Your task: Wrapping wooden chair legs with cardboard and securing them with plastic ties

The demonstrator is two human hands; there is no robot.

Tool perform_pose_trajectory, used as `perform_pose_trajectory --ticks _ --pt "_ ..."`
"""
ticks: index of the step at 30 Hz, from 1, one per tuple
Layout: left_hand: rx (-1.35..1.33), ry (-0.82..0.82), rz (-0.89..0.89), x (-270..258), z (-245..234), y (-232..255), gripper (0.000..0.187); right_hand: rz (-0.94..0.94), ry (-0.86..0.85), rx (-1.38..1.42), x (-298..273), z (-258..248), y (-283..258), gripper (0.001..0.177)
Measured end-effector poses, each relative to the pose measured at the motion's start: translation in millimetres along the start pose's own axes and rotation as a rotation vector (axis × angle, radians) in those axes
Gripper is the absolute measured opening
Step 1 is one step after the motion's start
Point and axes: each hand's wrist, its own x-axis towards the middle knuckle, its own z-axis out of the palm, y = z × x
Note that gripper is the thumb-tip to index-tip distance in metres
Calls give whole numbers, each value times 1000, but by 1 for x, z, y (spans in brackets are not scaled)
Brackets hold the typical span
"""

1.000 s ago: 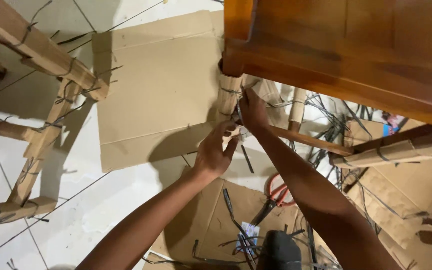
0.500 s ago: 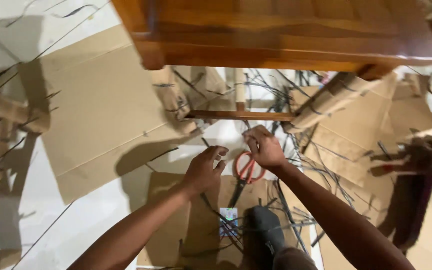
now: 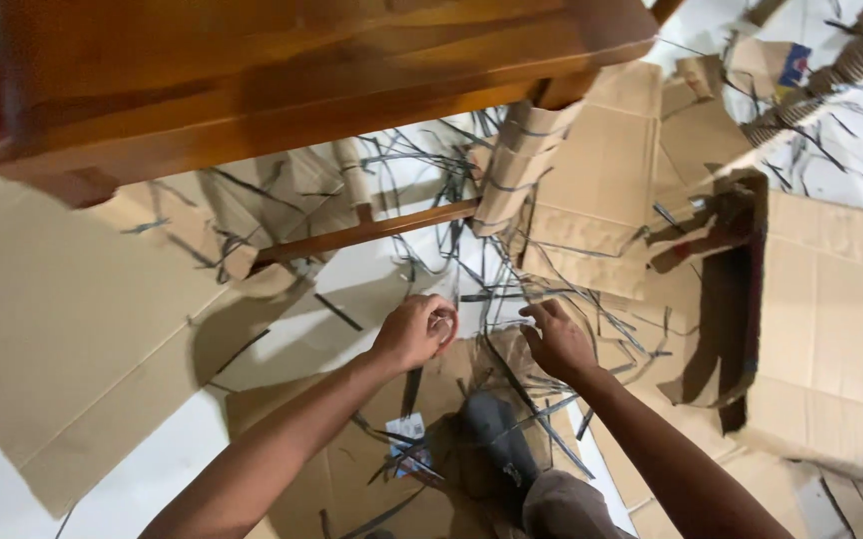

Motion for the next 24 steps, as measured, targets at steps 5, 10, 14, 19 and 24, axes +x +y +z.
perform_pose_trajectory --ticks 5,10,14,19,24 --pt "26 -49 60 23 29 3 23 179 124 -48 1 -11 25 27" --pt "-74 -128 30 28 22 34 22 259 77 -54 7 -29 33 30" --pt "-148 -103 71 30 22 37 20 215 52 -88 21 3 76 35" --pt "-205 -107 28 26 25 26 21 -51 210 -161 6 -2 25 33" --pt "-120 -156 -63 20 20 13 21 -90 303 195 10 32 6 36"
